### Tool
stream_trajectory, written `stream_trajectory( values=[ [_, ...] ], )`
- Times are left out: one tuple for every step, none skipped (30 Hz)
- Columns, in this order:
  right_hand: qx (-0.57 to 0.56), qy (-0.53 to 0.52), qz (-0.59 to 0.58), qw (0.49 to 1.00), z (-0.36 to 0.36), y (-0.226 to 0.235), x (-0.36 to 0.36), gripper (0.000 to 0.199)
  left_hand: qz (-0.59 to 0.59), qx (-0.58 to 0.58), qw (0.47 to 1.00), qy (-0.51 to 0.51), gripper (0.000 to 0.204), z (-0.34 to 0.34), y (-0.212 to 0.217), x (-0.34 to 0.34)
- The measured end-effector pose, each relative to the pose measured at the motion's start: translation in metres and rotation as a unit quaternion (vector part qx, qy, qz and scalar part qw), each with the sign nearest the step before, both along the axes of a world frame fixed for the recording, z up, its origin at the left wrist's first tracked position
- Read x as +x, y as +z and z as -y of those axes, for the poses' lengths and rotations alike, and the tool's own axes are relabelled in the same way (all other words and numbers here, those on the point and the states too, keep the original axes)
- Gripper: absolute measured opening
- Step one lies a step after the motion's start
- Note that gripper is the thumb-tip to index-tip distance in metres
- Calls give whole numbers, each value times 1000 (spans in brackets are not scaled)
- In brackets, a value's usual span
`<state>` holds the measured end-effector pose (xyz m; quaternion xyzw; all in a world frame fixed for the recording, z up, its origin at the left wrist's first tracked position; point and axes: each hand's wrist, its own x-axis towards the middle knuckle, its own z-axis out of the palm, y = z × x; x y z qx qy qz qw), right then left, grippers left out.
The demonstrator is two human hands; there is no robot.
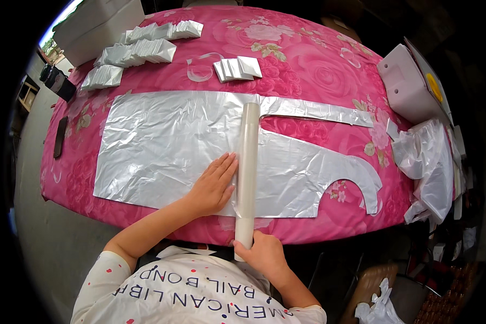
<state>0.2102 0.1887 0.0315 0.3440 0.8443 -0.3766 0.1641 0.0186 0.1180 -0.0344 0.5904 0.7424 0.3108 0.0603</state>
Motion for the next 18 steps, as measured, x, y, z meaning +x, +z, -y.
stream_trajectory(
  values=[
    [-3, 5, -1, 1000, -1, 1, 0, 42, -17, -24, 1000, -2, 58, -1, -1, 3],
    [-6, 12, -2, 1000, -4, 2, 0, 43, -33, -47, 998, -2, 59, 0, -1, 4],
    [-7, 28, -1, 1000, -8, 2, -2, 48, -50, -71, 996, -1, 61, 0, -2, 5],
    [-9, 43, -2, 999, -14, 3, -3, 52, -64, -78, 995, 0, 62, -1, -3, 6],
    [-12, 59, -2, 998, -19, 2, -5, 57, -78, -85, 993, 3, 63, -1, -5, 6],
    [-1, 43, -64, 997, -24, -6, -7, 62, -91, -93, 992, 7, 64, -2, -6, 7],
    [6, 49, -62, 997, -32, -5, -16, 60, -94, -94, 991, 6, 65, -2, -6, 7],
    [13, 57, -60, 996, -44, -2, -32, 58, -98, -95, 991, 8, 65, -2, -6, 7],
    [20, 63, -58, 996, -57, 2, -49, 56, -100, -96, 990, 9, 65, -3, -6, 7],
    [12, 56, -67, 996, -70, -5, -66, 59, -102, -101, 990, 7, 65, -2, -4, 7],
    [6, 46, -77, 996, -86, -15, -82, 62, -104, -104, 989, 3, 65, -3, -3, 7],
    [-30, 18, -81, 996, -99, -20, -100, 64, -106, -109, 988, 3, 65, -3, -2, 7],
    [-64, -13, -84, 994, -112, -21, -116, 67, -108, -105, 989, 1, 65, -5, -2, 7],
    [-112, -34, -106, 987, -124, -21, -131, 67, -110, -103, 989, 2, 65, -4, -3, 7],
    [-160, -54, -127, 977, -135, -21, -146, 67, -111, -102, 989, 4, 65, -4, -4, 6],
    [-227, -110, -155, 955, -144, -23, -159, 62, -113, -101, 988, 2, 64, -4, -5, 7],
    [-294, -164, -181, 924, -152, -27, -172, 59, -116, -101, 988, 2, 64, -4, -5, 6],
    [-360, -220, -222, 879, -161, -35, -181, 55, -119, -101, 988, 1, 64, -4, -5, 6]
  ],
)
